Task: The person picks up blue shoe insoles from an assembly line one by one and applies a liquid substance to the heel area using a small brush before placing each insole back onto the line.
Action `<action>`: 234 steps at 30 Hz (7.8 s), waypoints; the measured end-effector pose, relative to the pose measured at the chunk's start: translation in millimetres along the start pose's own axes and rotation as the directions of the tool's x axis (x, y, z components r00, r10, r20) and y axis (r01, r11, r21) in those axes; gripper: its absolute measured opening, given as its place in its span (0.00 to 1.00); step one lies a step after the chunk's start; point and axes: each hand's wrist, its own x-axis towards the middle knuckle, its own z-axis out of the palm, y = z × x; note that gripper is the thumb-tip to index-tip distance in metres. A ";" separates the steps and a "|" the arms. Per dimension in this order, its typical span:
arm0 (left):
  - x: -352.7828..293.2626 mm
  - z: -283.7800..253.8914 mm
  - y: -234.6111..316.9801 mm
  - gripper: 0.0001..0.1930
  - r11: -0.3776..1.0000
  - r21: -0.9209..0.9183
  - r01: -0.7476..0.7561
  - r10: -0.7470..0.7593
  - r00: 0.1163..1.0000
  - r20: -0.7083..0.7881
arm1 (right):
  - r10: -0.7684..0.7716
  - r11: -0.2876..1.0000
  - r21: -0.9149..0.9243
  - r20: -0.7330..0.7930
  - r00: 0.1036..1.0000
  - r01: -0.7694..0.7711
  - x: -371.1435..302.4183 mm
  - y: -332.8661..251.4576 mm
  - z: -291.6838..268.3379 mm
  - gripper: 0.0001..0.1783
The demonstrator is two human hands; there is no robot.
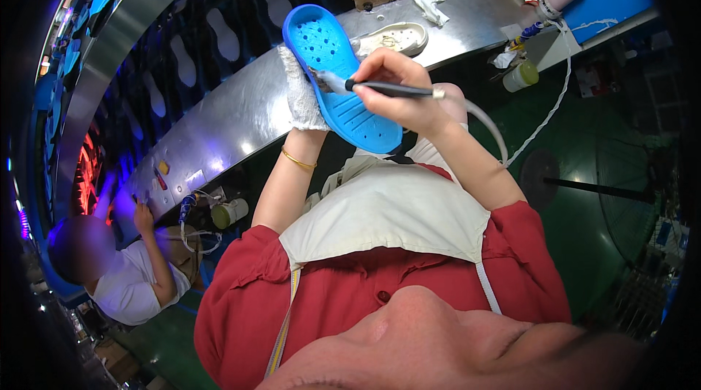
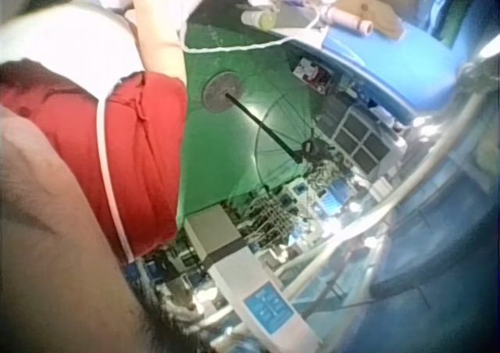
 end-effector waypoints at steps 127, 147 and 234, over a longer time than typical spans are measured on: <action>-12.2 11.2 51.9 0.39 0.944 0.040 0.327 -0.319 0.876 0.362 | -0.090 0.959 -0.273 -0.057 0.994 0.071 47.7 -2.4 -62.1 0.07; -21.6 -14.8 43.6 0.38 0.965 -0.222 0.143 -0.077 0.956 0.283 | 0.280 0.902 0.273 0.219 0.935 -0.334 19.2 -33.2 4.4 0.08; -27.2 -59.0 26.7 0.20 0.928 0.123 -0.352 0.369 0.912 -0.180 | 0.582 0.714 0.227 0.335 0.741 -0.662 -5.7 39.6 63.5 0.09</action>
